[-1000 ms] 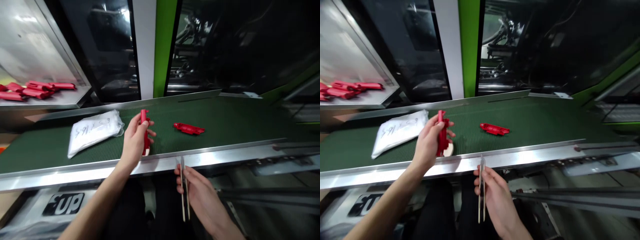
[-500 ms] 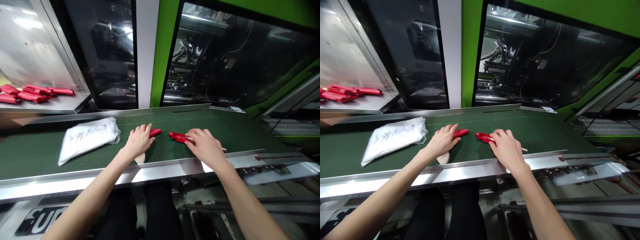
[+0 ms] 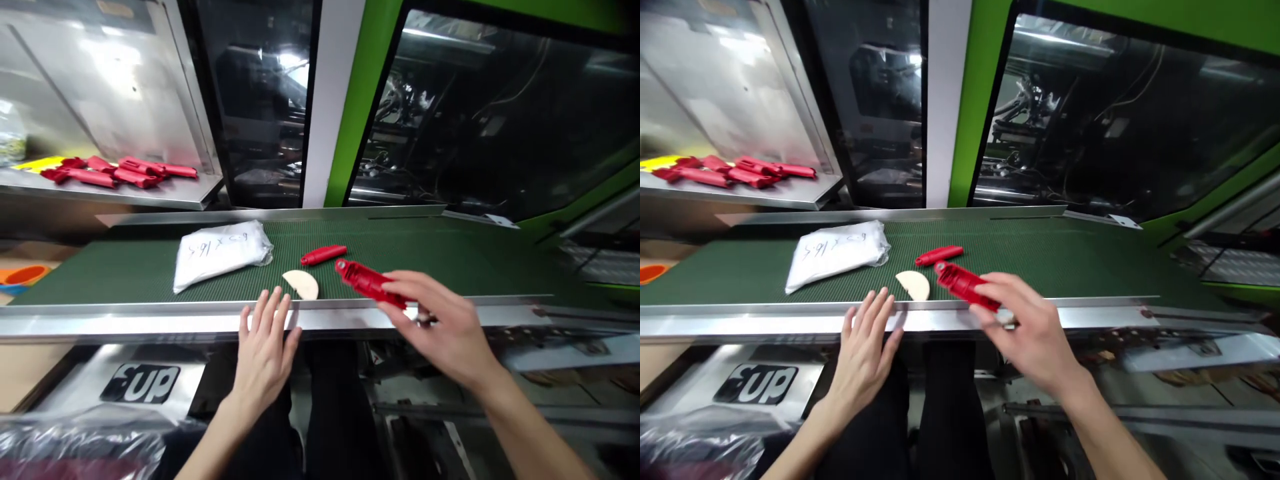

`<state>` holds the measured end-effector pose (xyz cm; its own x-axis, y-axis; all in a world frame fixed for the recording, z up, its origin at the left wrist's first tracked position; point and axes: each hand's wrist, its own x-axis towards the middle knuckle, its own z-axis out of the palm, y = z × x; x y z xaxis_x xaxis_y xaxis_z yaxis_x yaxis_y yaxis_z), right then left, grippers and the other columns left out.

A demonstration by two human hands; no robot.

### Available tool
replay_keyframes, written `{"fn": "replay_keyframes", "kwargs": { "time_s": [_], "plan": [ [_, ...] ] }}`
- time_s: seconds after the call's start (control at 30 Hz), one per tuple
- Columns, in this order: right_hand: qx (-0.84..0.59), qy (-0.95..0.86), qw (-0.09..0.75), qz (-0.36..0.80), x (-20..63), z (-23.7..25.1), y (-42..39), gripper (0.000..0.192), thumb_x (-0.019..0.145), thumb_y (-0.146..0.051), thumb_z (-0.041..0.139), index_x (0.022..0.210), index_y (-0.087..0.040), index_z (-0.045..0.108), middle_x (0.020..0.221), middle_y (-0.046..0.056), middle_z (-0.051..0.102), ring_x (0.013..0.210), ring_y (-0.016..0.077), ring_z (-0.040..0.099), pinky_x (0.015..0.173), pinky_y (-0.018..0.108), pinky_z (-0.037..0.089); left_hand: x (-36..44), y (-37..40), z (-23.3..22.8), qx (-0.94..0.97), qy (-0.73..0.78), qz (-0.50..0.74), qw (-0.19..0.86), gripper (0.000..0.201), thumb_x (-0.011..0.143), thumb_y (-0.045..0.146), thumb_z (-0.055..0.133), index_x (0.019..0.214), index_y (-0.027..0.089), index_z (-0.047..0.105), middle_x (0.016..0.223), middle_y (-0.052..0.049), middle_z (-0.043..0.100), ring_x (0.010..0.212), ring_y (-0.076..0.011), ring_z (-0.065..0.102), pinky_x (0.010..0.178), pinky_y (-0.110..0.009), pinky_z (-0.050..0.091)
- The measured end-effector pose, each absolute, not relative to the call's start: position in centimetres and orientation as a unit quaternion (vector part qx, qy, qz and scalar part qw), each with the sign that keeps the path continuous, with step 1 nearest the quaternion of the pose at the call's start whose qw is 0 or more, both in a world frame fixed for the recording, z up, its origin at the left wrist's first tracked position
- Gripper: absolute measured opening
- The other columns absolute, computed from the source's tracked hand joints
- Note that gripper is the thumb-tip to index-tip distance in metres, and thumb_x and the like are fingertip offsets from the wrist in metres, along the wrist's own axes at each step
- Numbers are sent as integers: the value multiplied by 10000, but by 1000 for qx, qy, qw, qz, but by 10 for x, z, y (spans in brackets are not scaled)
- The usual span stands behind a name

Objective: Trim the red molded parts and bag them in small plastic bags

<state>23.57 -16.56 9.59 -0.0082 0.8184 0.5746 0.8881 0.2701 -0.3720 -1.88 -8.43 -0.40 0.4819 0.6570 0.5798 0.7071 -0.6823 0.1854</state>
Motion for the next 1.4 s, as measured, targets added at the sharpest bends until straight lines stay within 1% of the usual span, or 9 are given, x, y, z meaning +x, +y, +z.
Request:
{"fn": "replay_keyframes", "kwargs": {
  "time_s": [0.13,0.23,0.3,0.37,0.47,0.53,0.63,0.87,1.4],
  "plan": [
    [-553,-751,355,58,179,100,-201,243,894,-197,636,1131,-234,592,1089,17,662,985,116,634,877,223,508,-21,-133,20,-844,-307,-439,29,715,841,176,684,1453,95,323,1389,-237,484,1364,-357,382,1112,-563,306],
    [-583,-717,341,170,151,96,-215,200,889,-296,660,1061,-247,570,888,-31,677,747,90,636,694,190,514,-26,-160,32,-862,-234,-448,-42,576,873,97,588,1420,117,406,1217,-169,620,1183,-289,540,1062,-485,370],
    [-582,-680,348,279,143,94,-220,294,871,-369,683,1104,-263,539,865,-36,679,682,92,627,609,181,511,-33,-171,36,-844,-262,-427,-189,523,904,99,535,1407,201,434,1107,-108,659,1034,-237,592,958,-413,449],
    [-574,-632,383,352,142,93,-223,414,868,-418,677,1207,-277,486,945,-6,688,661,98,622,539,174,506,-41,-178,39,-736,-346,-408,-415,573,910,159,583,1423,315,382,1038,-61,662,960,-208,611,874,-367,493],
    [-602,-603,420,313,144,91,-222,451,892,-388,652,1293,-304,463,1072,25,678,741,108,644,568,177,530,-53,-182,46,-461,-370,-349,-727,627,891,252,634,1418,364,313,1061,-54,634,830,-194,641,757,-353,532],
    [-608,-635,396,265,142,89,-220,382,916,-305,626,1283,-331,521,1097,7,671,875,115,660,701,192,554,-58,-182,51,-340,-324,-325,-821,505,869,248,624,1322,318,414,1124,-61,593,722,-169,626,623,-308,524],
    [-561,-704,373,223,134,87,-218,351,950,-166,547,1262,-324,584,1103,-6,662,969,101,639,820,200,527,-62,-186,55,-266,-292,-331,-857,324,840,196,566,1156,247,516,1158,-62,555,685,-141,582,505,-229,462],
    [-511,-793,320,88,124,89,-219,439,901,-15,529,1310,-169,564,1142,76,645,995,159,599,838,307,509,-59,-200,63,-184,-298,-343,-872,212,887,265,479,1080,213,551,950,-36,558,592,-90,465,495,-201,363],
    [-504,-804,315,26,115,93,-224,418,845,-2,569,1232,-157,594,1132,95,690,965,225,638,786,388,519,-58,-210,67,-159,-351,-347,-855,233,900,341,510,1096,226,563,924,-38,570,593,-92,462,510,-206,346]
  ]
}}
